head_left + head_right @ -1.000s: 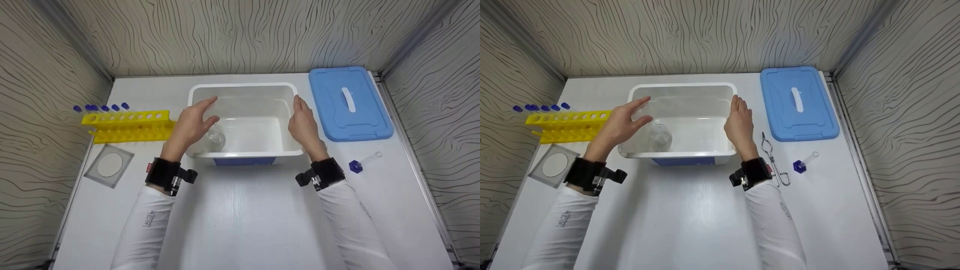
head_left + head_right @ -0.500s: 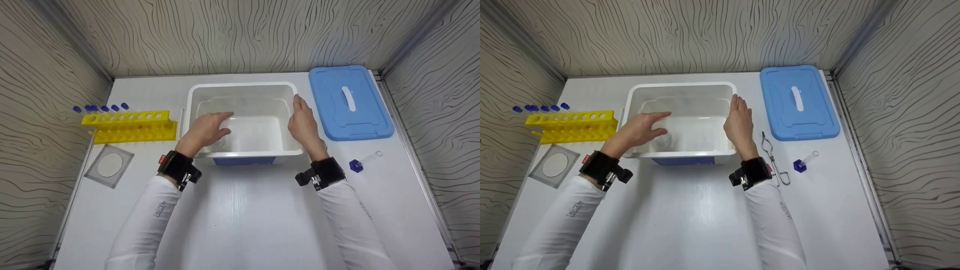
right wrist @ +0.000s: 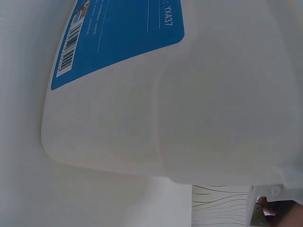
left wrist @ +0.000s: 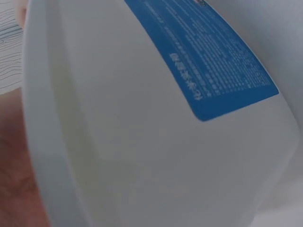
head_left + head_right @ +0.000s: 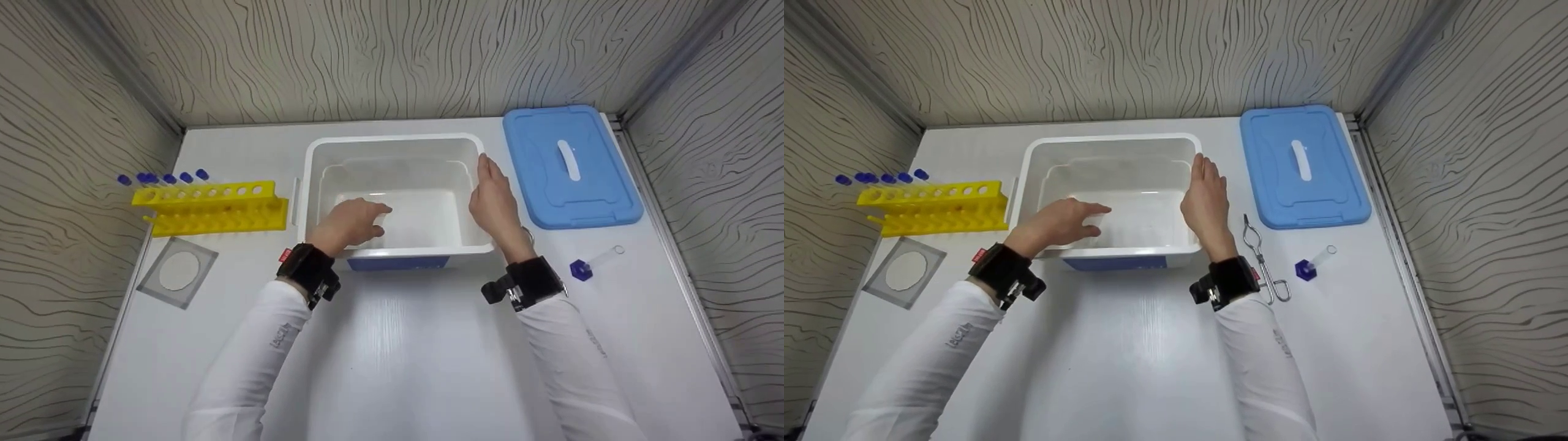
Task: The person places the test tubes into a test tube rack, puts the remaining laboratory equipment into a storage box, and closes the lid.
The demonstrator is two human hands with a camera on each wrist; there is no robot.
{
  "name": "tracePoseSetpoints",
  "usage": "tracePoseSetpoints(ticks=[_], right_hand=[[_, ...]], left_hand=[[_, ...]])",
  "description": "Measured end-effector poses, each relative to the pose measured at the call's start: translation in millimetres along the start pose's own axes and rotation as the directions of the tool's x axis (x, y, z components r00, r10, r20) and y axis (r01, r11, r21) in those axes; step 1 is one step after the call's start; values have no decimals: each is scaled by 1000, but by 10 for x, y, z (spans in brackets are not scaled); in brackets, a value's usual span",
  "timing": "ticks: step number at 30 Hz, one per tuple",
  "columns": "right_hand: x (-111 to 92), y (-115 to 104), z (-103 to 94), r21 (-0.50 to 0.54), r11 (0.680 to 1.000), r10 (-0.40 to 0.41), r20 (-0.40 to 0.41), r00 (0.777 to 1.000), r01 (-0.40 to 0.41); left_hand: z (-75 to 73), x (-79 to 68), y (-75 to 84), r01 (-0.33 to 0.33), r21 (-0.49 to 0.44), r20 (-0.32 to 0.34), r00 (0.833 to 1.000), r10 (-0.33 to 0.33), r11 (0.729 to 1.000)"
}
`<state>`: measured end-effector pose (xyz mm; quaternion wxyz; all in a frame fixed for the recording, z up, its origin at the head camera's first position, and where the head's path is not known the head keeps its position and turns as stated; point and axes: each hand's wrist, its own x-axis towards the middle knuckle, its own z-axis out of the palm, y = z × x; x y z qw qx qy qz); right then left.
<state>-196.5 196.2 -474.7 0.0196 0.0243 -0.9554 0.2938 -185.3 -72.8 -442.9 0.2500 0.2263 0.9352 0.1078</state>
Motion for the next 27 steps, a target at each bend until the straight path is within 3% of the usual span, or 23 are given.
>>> tracePoseSetpoints(ticks=[5,18,23,27], right_hand=[[-2,-9,7,-2,1000,5,4,1000,-5],[-8,1,-9,-11,1000,5,4,1000,-5],[-7,-1,-6,-12,1000,0,4,1000,0],[-2,4,-2,-9,1000,-5,4,1000,5]], left_hand=[[44,9,26,-3,10,5,1000,3,1000],[125,-24,-40,-43,-59,-89,995,38,997],[116,-45,-82,-63,-138,-131,990,45,988],[79,-97,-124,-77,-216,-214,976,30,973]])
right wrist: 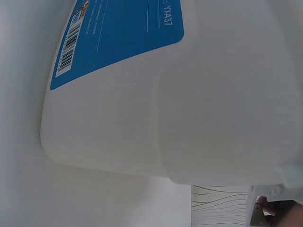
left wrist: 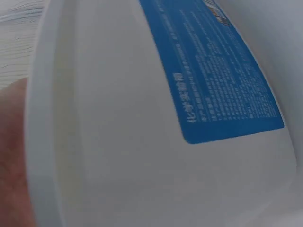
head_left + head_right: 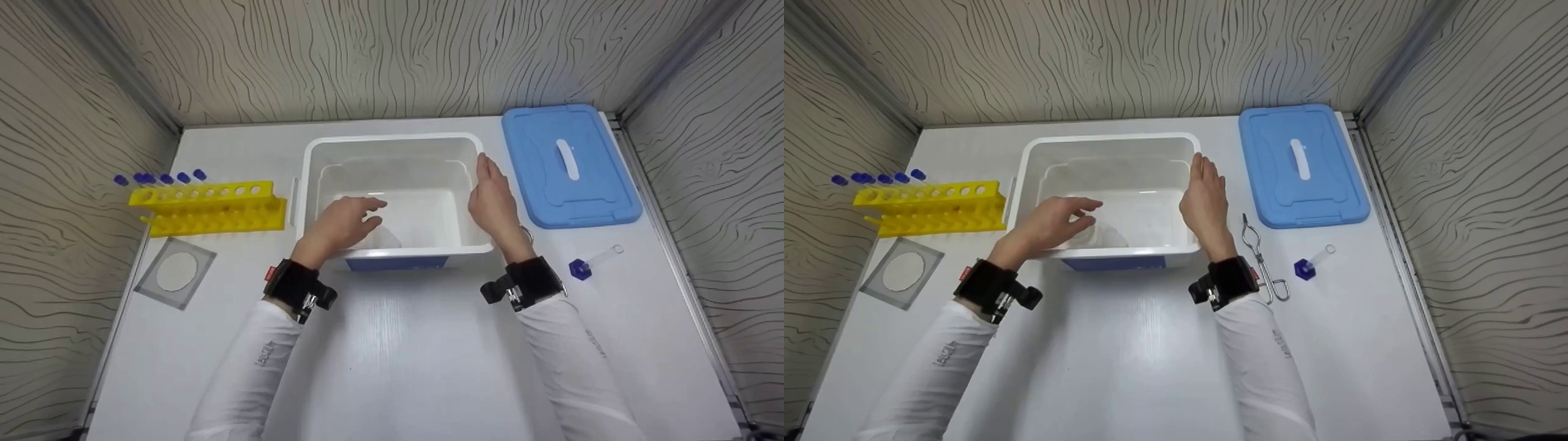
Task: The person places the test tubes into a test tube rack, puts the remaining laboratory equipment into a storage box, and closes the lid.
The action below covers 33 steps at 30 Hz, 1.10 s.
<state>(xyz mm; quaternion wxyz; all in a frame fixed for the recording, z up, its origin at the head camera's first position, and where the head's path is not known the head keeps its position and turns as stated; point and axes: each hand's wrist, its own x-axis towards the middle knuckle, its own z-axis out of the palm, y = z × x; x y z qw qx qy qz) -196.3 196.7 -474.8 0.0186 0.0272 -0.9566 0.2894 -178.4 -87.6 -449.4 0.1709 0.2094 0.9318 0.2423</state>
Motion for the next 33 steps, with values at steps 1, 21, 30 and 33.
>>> tracePoseSetpoints(ticks=[1,21,30,33], right_hand=[[0,2,1,3,1000,-1,1,1000,1],[-7,-5,-12,1,1000,6,10,1000,-6],[-16,-7,-14,-2,1000,-6,2,1000,6],[-18,-3,-12,-3,1000,-5,3,1000,5]], left_hand=[[-16,-16,-9,1,-16,-27,1000,-1,1000],[-577,-791,-722,98,-327,-430,870,-240,940],[-517,-1104,-1148,203,-375,-482,791,-378,904],[-448,-1184,-1306,256,-410,-470,763,-443,875]])
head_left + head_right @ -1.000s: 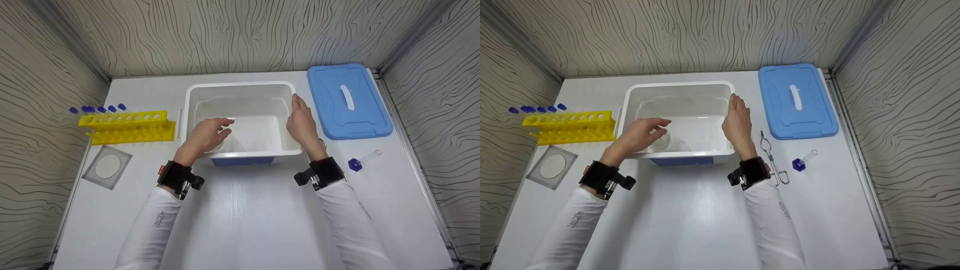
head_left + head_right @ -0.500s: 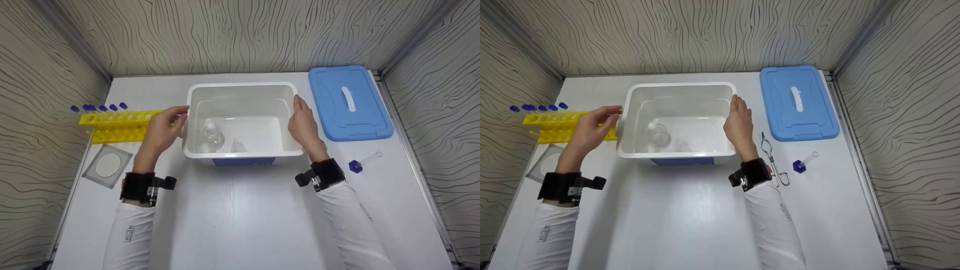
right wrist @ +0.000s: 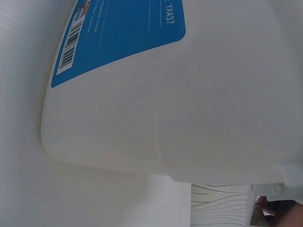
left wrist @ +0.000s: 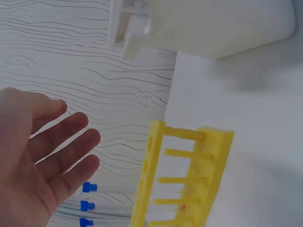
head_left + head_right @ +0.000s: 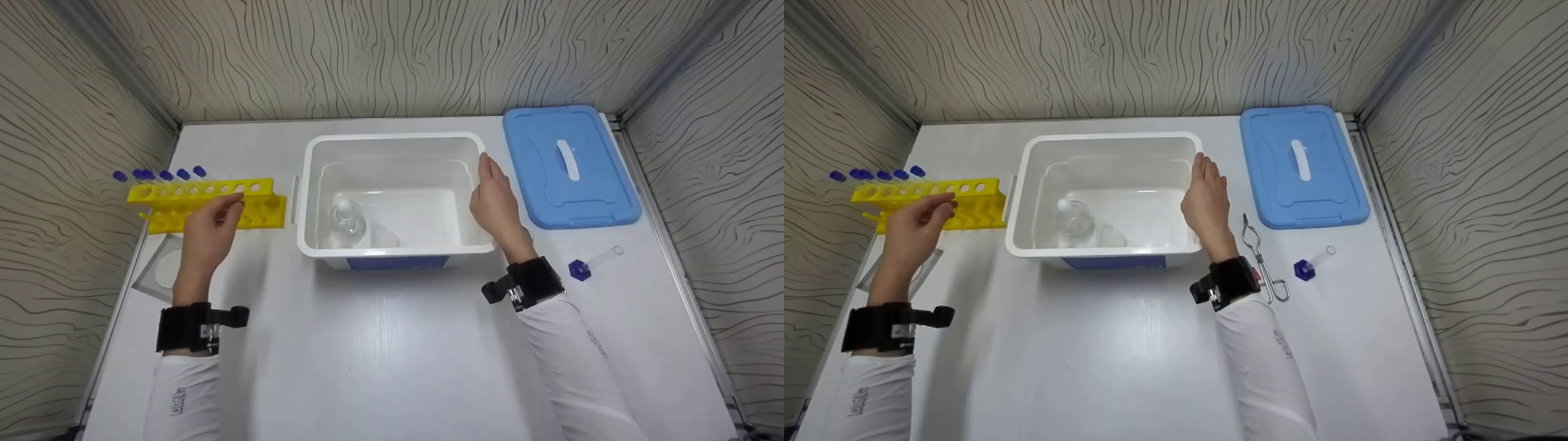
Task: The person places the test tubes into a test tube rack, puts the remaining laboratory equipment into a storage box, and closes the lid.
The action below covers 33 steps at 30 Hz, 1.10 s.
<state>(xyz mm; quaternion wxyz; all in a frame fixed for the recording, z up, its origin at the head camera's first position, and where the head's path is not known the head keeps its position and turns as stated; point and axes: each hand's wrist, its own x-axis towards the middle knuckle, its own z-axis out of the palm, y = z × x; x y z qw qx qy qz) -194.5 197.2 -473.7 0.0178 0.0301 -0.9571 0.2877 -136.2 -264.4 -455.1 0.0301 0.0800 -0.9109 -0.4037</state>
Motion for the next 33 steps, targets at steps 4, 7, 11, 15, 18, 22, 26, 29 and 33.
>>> tracePoseSetpoints(ticks=[4,7,11,15,18,22,26,29,33], right_hand=[[8,-3,-10,3,1000,9,8,1000,-9],[20,-7,-16,2,1000,10,9,1000,-10],[32,-10,-17,2,1000,6,3,1000,-6],[22,0,-10,-1,1000,4,3,1000,-4],[11,11,-7,-7,1000,5,2,1000,-5],[2,12,-12,-9,1000,7,1,1000,-7],[4,7,-11,-5,1000,5,6,1000,-5],[5,5,-10,-1,1000,5,4,1000,-5],[6,7,-14,4,1000,7,3,1000,-7]], left_hand=[[-20,-24,-261,100,26,-51,994,-99,995],[-39,-34,-441,177,55,-73,982,-173,983],[-69,-53,-648,261,79,-65,964,-256,962],[-75,-86,-850,288,122,-80,957,-280,950],[-58,-102,-993,301,158,-65,954,-294,940],[-45,-111,-1145,328,208,10,941,-337,922],[-64,-118,-1262,336,256,99,924,-371,906],[-58,-126,-1332,315,298,162,913,-373,901],[13,-161,-1397,281,343,251,892,-375,897]])
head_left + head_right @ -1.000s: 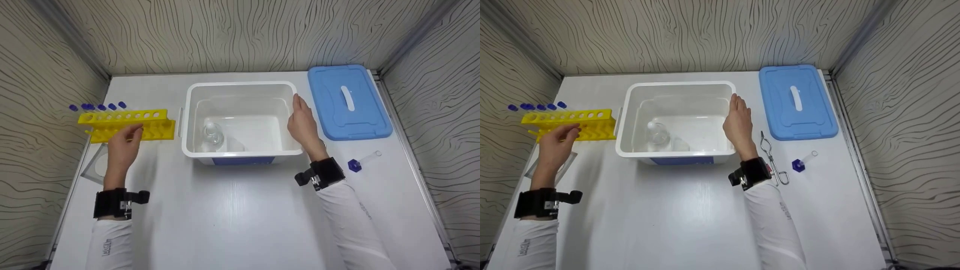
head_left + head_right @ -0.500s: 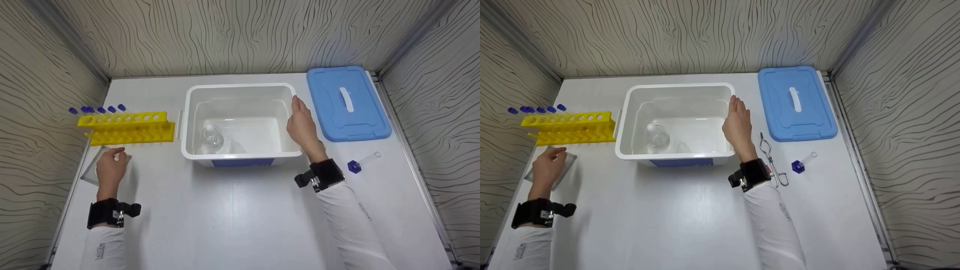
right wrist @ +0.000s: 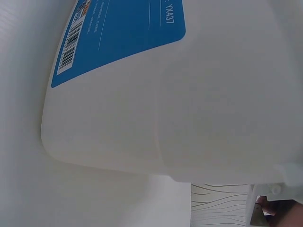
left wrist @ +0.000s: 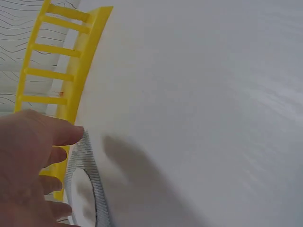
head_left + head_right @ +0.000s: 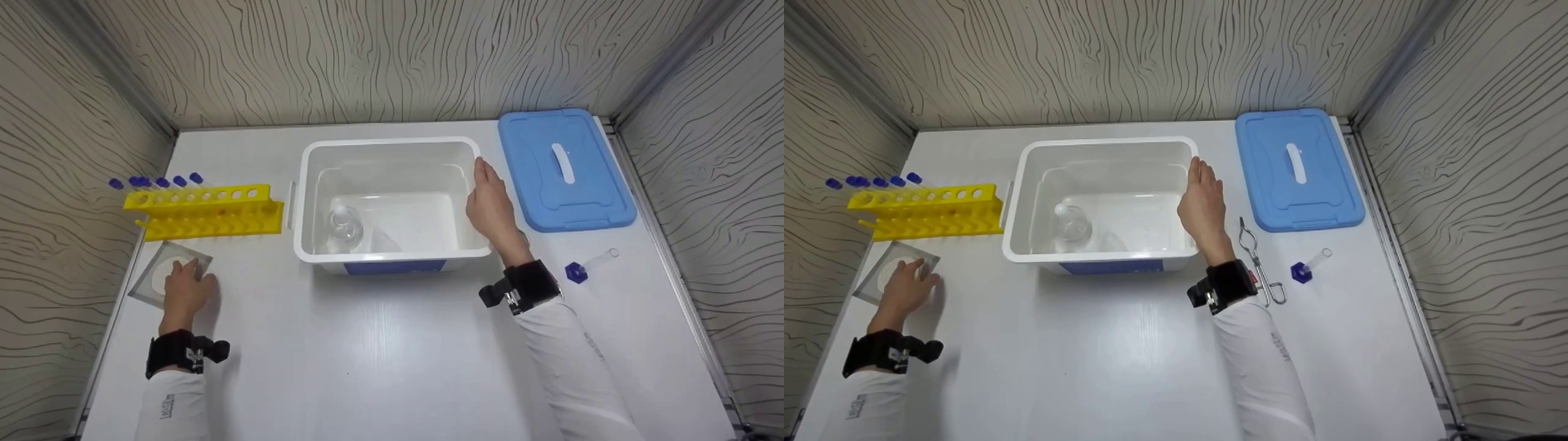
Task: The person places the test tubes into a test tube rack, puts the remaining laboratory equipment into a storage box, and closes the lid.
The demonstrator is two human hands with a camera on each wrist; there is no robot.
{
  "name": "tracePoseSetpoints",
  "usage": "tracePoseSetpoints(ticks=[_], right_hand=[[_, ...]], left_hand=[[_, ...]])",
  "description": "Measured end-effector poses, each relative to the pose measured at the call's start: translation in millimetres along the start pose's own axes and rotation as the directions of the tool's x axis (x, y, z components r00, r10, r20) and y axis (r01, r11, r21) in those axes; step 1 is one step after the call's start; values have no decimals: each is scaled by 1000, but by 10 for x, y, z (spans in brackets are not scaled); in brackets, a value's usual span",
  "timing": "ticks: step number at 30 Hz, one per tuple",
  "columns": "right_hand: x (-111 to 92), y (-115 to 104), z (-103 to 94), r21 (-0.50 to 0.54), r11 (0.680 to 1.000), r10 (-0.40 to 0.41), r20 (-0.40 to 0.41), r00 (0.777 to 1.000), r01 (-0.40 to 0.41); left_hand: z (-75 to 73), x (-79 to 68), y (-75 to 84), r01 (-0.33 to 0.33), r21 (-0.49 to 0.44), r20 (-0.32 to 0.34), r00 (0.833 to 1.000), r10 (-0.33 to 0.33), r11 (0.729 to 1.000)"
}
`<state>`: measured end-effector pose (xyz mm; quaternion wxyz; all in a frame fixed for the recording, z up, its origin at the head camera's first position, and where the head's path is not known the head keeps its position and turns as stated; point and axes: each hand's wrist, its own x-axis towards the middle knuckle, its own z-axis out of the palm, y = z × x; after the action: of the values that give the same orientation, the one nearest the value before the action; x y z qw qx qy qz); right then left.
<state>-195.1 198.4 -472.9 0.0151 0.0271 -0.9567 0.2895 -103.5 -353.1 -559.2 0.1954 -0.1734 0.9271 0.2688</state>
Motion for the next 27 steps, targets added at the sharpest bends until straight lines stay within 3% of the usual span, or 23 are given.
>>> tracePoseSetpoints(ticks=[5,13,19,27], right_hand=[[-5,1,-6,-4,1000,-2,-4,1000,2],[-7,5,-18,-2,1000,1,-6,1000,-1],[-11,1,1,-9,1000,7,2,1000,-7],[4,-8,7,0,1000,1,14,1000,-1]], left_hand=[[128,-13,32,-59,111,42,998,55,992],[342,-104,211,-67,156,-43,996,74,986],[445,-188,351,-93,177,-51,993,104,980],[628,-276,609,-162,241,-102,976,191,957]])
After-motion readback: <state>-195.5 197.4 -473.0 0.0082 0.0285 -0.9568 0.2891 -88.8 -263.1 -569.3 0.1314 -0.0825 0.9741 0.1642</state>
